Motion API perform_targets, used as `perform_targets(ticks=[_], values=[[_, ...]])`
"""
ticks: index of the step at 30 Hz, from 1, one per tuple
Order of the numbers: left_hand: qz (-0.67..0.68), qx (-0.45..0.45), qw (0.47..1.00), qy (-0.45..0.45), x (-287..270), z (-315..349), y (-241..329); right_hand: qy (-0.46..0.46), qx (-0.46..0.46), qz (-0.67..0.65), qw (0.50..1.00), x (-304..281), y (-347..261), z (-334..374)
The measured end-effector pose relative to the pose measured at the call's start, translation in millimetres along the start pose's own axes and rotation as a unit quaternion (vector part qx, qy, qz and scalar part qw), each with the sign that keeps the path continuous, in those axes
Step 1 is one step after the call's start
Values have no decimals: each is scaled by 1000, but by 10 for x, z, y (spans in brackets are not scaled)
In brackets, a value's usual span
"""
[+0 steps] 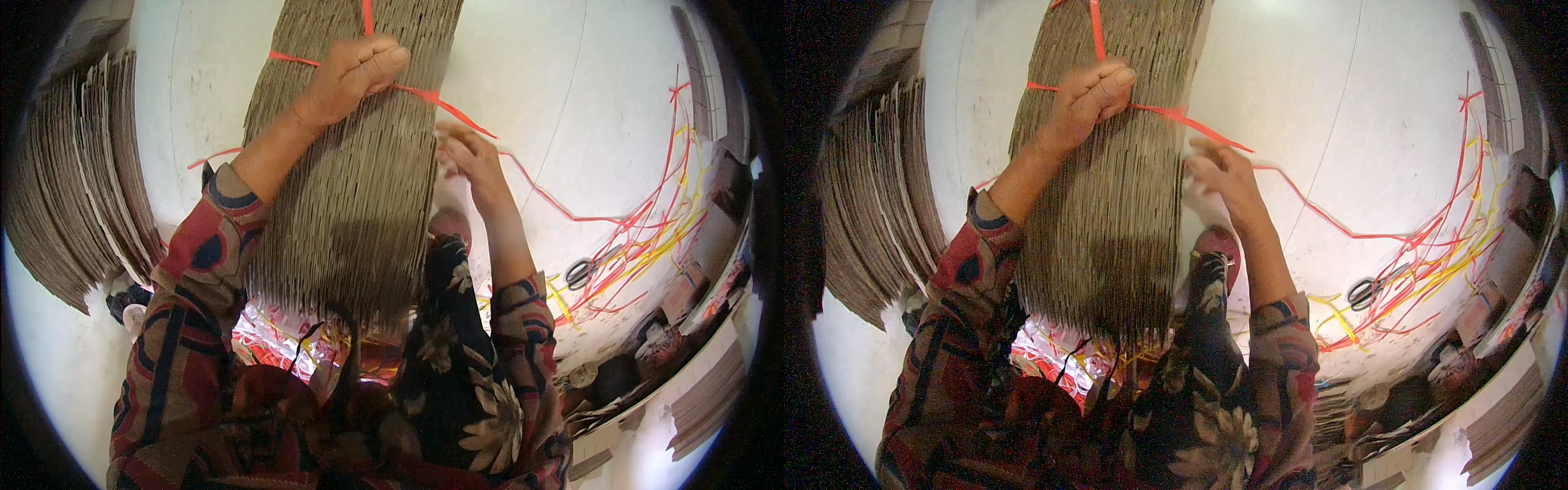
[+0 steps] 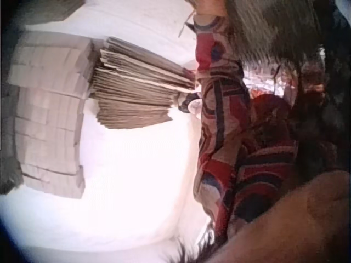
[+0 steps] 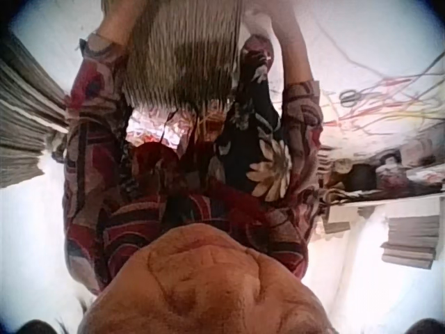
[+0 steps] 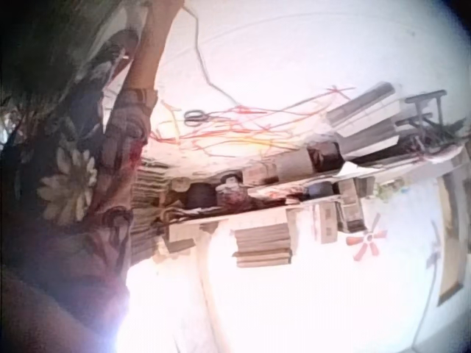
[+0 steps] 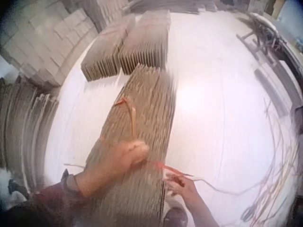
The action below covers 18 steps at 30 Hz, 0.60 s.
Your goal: The person gathers a stack of thin paper sheets, aligns them, and ties them with a red ribbon. They then cut the ribbon with scissors and place the bundle aside.
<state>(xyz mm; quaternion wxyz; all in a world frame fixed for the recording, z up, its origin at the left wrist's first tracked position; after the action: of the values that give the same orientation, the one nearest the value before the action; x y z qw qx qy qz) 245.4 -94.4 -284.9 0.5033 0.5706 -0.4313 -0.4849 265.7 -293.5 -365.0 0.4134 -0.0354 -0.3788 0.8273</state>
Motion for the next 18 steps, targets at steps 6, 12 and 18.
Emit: perform_targets(ticks=[6, 12, 18], values=[[-3, -31, 999, -18, 4, 4, -38, 102, -129, 66, 984, 17, -637, -132], [-8, -7, 1000, -15, -25, 16, -16, 21, -201, -25, 979, 201, -887, -96], [85, -58, 995, -11, -13, -22, -71, -77, -74, -250, 962, 267, -729, -333]])
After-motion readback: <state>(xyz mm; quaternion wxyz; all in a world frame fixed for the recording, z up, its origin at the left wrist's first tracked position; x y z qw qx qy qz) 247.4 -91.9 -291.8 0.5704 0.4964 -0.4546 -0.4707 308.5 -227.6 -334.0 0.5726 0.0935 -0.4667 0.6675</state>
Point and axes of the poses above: each hand's wrist, its own z-axis away from the middle knuckle, its own x-axis out of the palm, y = z × x, the point moved 7 cm from there along -z, towards the middle knuckle, and after that the axes turned 8 degrees about x, right-handed, at the moved point
